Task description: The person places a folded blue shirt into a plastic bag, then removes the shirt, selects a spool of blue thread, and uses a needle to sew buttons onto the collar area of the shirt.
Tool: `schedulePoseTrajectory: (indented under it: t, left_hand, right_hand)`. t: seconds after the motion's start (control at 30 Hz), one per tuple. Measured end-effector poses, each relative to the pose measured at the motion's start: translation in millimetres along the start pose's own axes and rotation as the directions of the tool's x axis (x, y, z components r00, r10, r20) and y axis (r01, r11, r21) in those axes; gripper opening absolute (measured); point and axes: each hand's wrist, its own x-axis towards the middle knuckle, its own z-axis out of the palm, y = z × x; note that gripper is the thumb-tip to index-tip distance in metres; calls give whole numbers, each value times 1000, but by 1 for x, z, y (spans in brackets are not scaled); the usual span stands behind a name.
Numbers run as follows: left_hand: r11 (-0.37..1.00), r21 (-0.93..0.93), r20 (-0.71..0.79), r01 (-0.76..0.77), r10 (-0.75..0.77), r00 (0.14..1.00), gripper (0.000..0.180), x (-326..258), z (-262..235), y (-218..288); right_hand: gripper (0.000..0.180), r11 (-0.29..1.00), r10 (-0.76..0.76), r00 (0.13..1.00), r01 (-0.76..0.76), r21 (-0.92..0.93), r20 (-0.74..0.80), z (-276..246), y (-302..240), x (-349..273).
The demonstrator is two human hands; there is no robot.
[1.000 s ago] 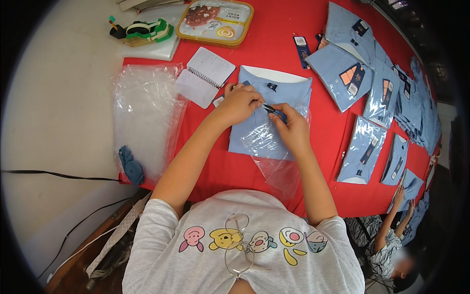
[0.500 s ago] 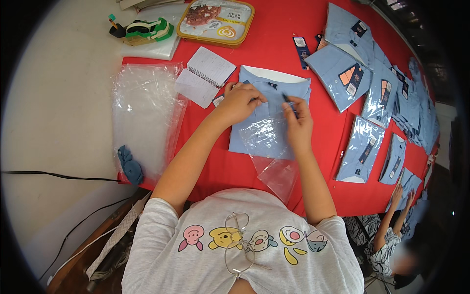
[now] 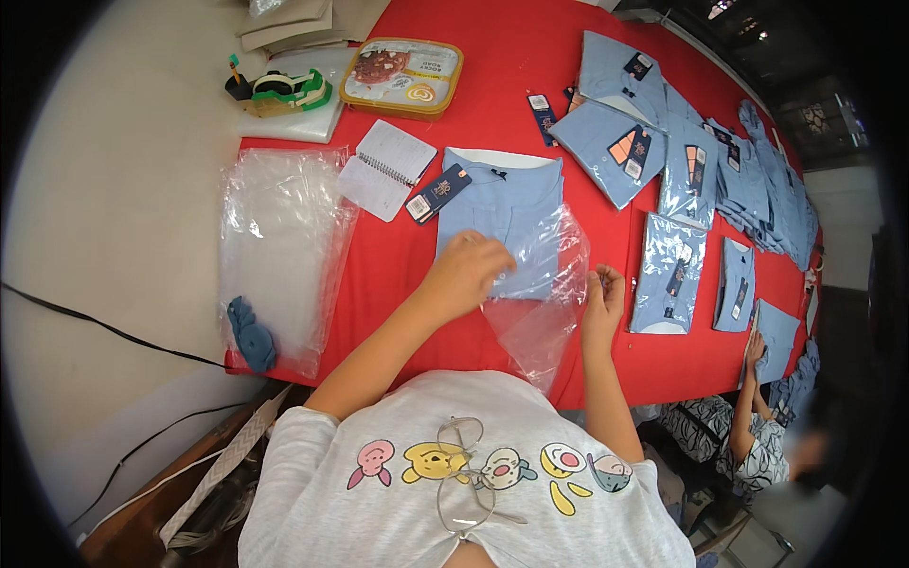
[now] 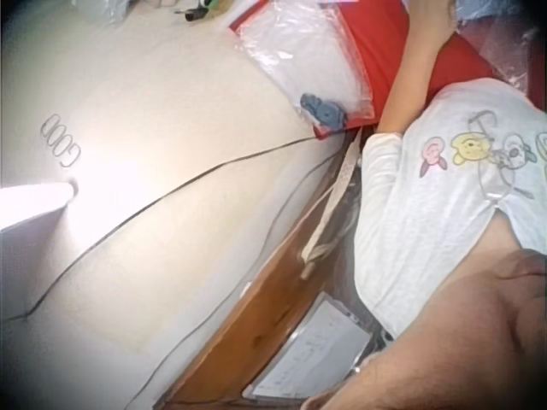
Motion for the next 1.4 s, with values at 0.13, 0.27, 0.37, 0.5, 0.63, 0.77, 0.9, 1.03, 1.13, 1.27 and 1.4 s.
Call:
schedulePoseTrajectory:
  t: [0.13,0.27,0.37,0.5,0.63,0.77,0.9,1.03,1.13,1.27,1.4]
  left_hand:
    - [992,-111,305,-66,97,947,9,-38,-6,41]
    - [999,-4,137,-48,49,989,9,-69,16,25]
    - [1000,-11,75,25,-25,997,11,-83,28,12]
    - [992,-78,100,101,-93,991,13,-84,29,5]
    - [986,-104,122,133,-120,985,12,-81,21,9]
    - [973,-170,117,158,-140,983,10,-73,16,23]
    - [924,-284,151,255,-220,964,9,-70,14,33]
    - [993,-61,104,105,-99,990,8,-60,11,29]
    - [1000,-23,-82,21,-23,996,8,-49,19,19]
    - [975,-172,-61,138,-150,987,9,-35,35,-3]
    - [957,-247,-32,152,-165,986,10,-38,39,-20]
  right_hand:
    - [16,995,42,999,-43,93,17,-4,-17,1]
    - [28,995,-55,988,43,85,147,53,-43,9]
    - [39,991,122,843,-73,-113,524,108,-56,16]
    - [50,972,-190,894,230,-53,405,142,-48,42]
    - [44,847,-531,847,530,-48,-10,110,-57,85]
    - [32,748,-330,934,345,-566,135,25,0,106]
    - [30,640,-225,964,256,-725,142,-17,43,77]
    - [36,511,-507,836,488,-708,210,0,10,63]
    - [24,764,-421,845,526,-374,330,56,-32,58]
    - [13,790,-389,795,548,-275,465,126,-51,50]
    - [12,719,-309,760,580,-383,571,155,-46,56]
